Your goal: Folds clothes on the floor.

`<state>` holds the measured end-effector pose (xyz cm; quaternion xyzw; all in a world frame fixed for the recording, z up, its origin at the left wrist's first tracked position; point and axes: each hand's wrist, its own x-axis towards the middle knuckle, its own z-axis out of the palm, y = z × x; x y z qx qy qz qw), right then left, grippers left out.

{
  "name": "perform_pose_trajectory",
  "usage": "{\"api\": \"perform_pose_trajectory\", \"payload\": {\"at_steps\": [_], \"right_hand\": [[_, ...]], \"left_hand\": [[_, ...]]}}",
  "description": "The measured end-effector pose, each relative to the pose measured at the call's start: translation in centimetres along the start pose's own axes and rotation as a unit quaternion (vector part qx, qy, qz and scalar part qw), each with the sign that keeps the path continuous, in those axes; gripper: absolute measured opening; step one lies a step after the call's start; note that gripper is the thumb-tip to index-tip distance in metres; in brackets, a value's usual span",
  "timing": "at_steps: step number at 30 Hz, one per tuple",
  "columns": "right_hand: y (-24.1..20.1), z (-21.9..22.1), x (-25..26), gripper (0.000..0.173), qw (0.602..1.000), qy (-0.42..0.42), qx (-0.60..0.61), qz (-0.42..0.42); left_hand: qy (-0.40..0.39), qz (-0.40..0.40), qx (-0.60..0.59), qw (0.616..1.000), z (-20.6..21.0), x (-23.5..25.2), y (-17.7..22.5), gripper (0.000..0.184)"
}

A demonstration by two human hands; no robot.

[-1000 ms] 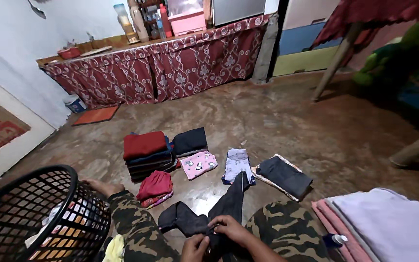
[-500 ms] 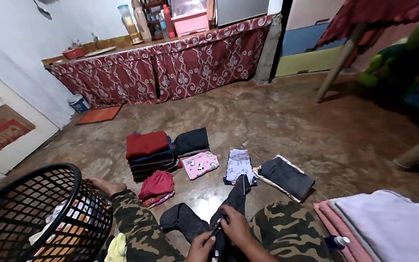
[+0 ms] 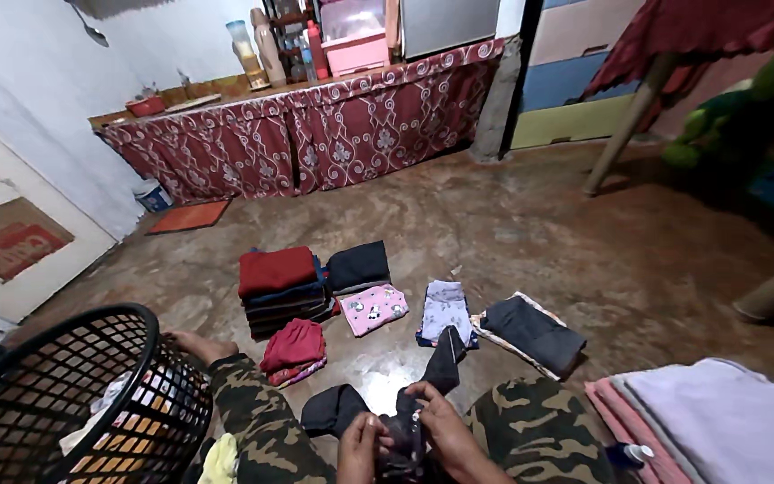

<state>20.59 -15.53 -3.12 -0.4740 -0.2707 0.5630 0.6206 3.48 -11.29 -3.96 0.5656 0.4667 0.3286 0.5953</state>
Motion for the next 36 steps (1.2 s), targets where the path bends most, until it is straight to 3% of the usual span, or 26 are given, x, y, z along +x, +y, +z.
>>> {"api": "perform_pose_trajectory", "payload": {"at_steps": [2, 6, 8, 13, 16, 18, 20, 23, 25, 27, 30, 33, 36], "right_hand": [[-0.4, 0.0, -0.2, 0.029, 1.0, 0.004, 0.004, -0.01], [-1.2, 0.9, -0.7, 0.031, 0.992, 0.054, -0.111, -0.033], [-1.1, 1.4, -1.0, 0.033, 0.988, 0.047, -0.139, -0.039], [-1.0, 1.5, -1.6, 0.027, 0.981, -0.009, -0.184, -0.055], [-2.2, 0.5, -2.1, 0.031, 0.974, -0.141, -0.177, -0.025], [-2.5, -1.0, -1.8, 0.042, 0.942, -0.189, -0.271, -0.056], [-2.5, -2.9, -1.0, 0.047, 0.905, -0.134, -0.393, -0.093], [-2.7, -5.8, 0.4, 0.037, 0.883, 0.002, -0.465, -0.068], [-3.0, -6.7, 0.6, 0.03, 0.89, 0.052, -0.451, -0.045], [-3.5, -6.2, 0.2, 0.03, 0.913, 0.078, -0.394, -0.072], [-4.6, -3.8, -1.1, 0.02, 0.958, 0.014, -0.252, -0.139], [-5.0, -0.7, -2.2, 0.021, 0.98, -0.142, -0.123, -0.066], [-1.0, 0.1, -2.3, 0.022, 0.981, -0.118, -0.147, 0.031]], "left_hand": [[-0.026, -0.02, -0.017, 0.999, -1.0, 0.0, 1.0, 0.031], [-0.151, 0.015, 0.055, 0.987, -0.2, -1.7, 2.4, 0.019], [-0.123, 0.044, 0.122, 0.984, 1.2, -2.4, 2.5, 0.024], [-0.009, 0.086, 0.215, 0.973, 1.6, -2.4, 2.6, 0.014], [0.034, 0.027, 0.102, 0.994, 0.4, -1.6, 3.0, 0.019], [0.041, -0.036, -0.021, 0.998, -0.8, -1.3, 3.7, 0.022], [-0.002, -0.056, -0.11, 0.992, -2.8, -1.3, 4.7, 0.024], [-0.072, -0.047, -0.161, 0.983, -4.8, -1.8, 6.2, 0.03], [-0.047, -0.037, -0.154, 0.986, -5.0, -1.8, 6.8, 0.03], [-0.006, -0.011, -0.101, 0.995, -4.3, -1.4, 7.2, 0.026], [0.015, 0.047, 0.008, 0.999, -2.0, -1.3, 8.1, 0.023], [-0.042, 0.142, 0.135, 0.98, 1.6, -2.6, 9.6, 0.027], [-0.139, 0.248, 0.233, 0.93, 5.3, -4.8, 11.0, 0.028]]}}
